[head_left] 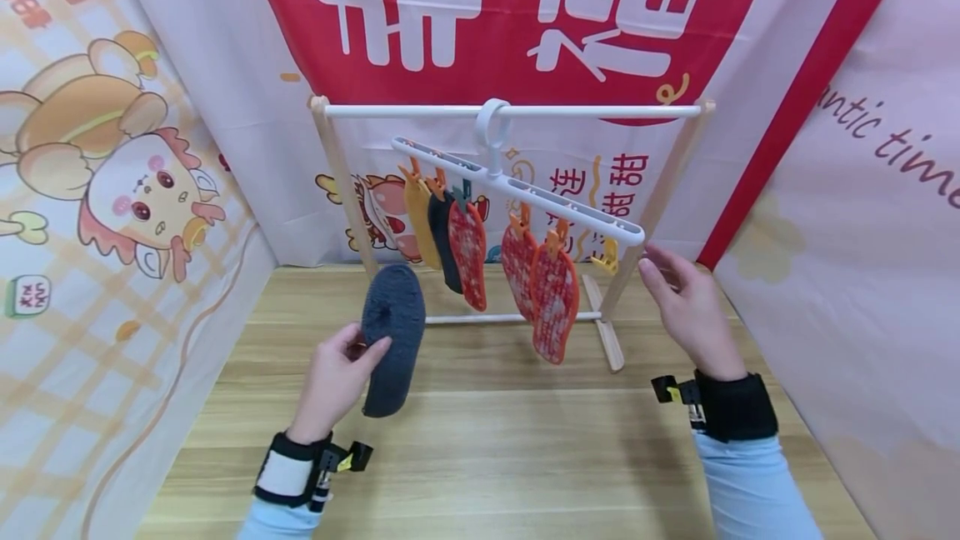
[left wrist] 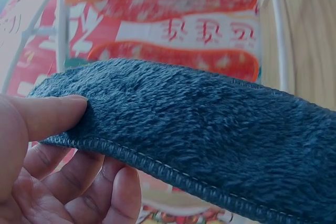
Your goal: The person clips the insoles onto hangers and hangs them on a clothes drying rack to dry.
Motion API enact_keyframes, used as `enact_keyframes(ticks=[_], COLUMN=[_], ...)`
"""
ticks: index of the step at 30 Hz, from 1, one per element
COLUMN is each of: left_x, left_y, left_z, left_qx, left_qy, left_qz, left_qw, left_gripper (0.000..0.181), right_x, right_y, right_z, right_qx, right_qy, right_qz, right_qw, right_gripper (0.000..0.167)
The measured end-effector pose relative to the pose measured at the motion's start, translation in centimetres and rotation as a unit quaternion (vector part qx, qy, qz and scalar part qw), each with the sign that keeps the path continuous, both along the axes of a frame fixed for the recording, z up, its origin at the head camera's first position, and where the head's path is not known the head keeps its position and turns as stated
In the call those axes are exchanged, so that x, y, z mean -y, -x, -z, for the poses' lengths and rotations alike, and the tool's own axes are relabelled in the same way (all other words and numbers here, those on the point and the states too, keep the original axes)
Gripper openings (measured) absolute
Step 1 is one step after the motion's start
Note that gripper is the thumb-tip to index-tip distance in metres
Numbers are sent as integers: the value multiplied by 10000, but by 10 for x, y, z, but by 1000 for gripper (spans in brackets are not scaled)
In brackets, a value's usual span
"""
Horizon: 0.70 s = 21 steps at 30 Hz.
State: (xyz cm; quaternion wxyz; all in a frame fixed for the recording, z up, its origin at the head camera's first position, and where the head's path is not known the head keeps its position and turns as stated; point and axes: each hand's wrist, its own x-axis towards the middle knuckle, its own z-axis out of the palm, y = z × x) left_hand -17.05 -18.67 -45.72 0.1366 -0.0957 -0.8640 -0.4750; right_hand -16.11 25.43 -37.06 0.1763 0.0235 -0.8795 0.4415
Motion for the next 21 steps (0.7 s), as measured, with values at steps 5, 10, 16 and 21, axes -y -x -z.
enact_keyframes(ticks=[5, 10, 16, 21], left_x=[-23, -45, -65, -79], left_y=[-4, -10, -14, -15], left_z=[6, 13, 21, 22], left_qx=[342, 753, 914, 984], left_qy=[-279, -600, -768, -955], left_qz=[421, 738, 1014, 1273], left_qw=[9981, 9926, 9877, 9823], left_gripper=[12, 15, 13, 12], right_x=[7, 14, 21, 26], right_y=[1, 4, 10, 11], right_z=[-11, -19, -23, -25], right_qx=[158, 252, 173, 124], right_qy=[17, 124, 190, 292], right_qz=[-38, -113, -260, -310], right_qw=[9999, 9995, 9993, 9990], right_gripper=[62, 67, 68, 62])
